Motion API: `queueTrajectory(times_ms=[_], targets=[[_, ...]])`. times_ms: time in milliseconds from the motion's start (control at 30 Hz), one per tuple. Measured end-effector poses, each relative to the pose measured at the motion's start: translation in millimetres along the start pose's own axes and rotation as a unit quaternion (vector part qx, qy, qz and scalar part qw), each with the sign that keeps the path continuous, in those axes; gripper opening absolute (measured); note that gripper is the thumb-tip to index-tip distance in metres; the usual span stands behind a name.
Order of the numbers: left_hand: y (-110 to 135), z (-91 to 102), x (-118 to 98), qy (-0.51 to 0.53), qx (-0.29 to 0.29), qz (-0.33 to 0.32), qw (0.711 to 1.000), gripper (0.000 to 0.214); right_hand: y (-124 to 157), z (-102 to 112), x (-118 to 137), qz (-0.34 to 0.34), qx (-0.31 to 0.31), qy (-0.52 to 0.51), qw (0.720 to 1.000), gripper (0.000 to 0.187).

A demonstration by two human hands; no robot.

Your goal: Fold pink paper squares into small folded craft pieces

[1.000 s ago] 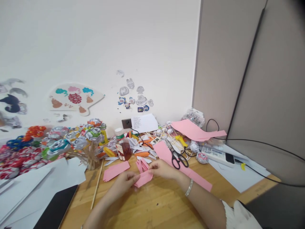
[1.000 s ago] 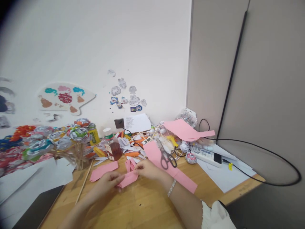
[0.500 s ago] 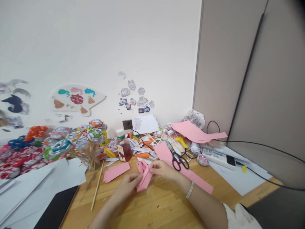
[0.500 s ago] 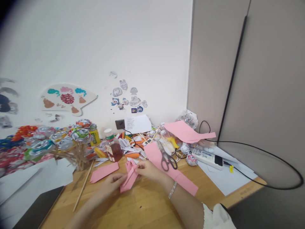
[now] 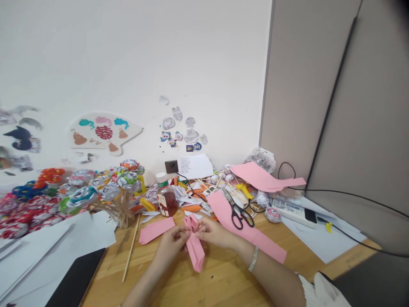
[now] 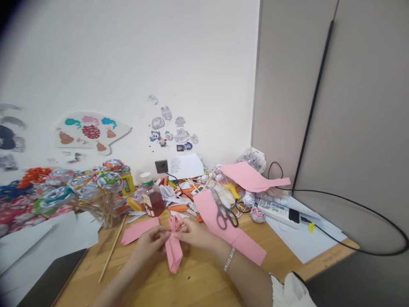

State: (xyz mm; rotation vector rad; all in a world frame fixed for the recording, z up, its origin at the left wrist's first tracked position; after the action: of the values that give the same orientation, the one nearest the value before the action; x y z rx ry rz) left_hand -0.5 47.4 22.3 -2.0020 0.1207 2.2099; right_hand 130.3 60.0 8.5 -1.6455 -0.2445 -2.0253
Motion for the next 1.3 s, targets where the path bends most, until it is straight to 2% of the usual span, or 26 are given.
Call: queueTrajectory(times_ms=[167, 233, 333, 600, 833, 933, 1100, 1300], targets=[[-7, 25.0, -6, 0.049, -0.102, -0.012, 0.993, 0.04, -3, -3, 2, -0.004, 0.073, -0.092, 0.993, 0.044], [-8, 29.2, -5, 0.06, -0.12, -0.009, 0.991, 0.042, -4, -2, 5, 0.007, 0.073, -0.119, 0.99, 0.042], [-9, 26.2, -4, 0.06, -0.106, -0.005, 0.993, 0.044, -5, 4, 10, 0.018, 0.046, -0.138, 0.989, 0.038], [-9, 23.4, -3, 0.086, -0.097, -0.015, 0.991, 0.044, -1, 12, 13, 0.008, 0.044, -0.14, 0.989, 0.043], [-6, 14.5, -5, 0.057, -0.043, 0.016, 0.997, 0.048, -4, 19, 5, 0.031, -0.016, -0.092, 0.995, 0.037], [-3, 9.6, -8, 0.046, -0.024, 0.022, 0.998, 0.049, -4, 19, 4, 0.028, -0.02, -0.079, 0.996, 0.036], [-1, 6.9, -11, 0.043, -0.006, 0.024, 0.999, 0.051, -6, 18, 0, 0.016, 0.004, -0.137, 0.99, 0.039], [-1, 10.2, -14, 0.062, 0.0, 0.026, 0.998, 0.051, -8, 19, 0, 0.029, -0.022, -0.187, 0.982, 0.037]])
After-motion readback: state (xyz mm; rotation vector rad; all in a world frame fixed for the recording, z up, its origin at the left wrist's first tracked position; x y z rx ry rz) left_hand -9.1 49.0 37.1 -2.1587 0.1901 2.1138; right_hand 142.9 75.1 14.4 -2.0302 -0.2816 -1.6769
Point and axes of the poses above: each hand's wrist, its own y-axis away from the middle knuckle, its own z-axis out of the back of the hand, x = y × z, the point moved 6 cm from there along -y, towards the middle knuckle, and after that the axes turned 3 degrees about y, right-handed, at the moved point
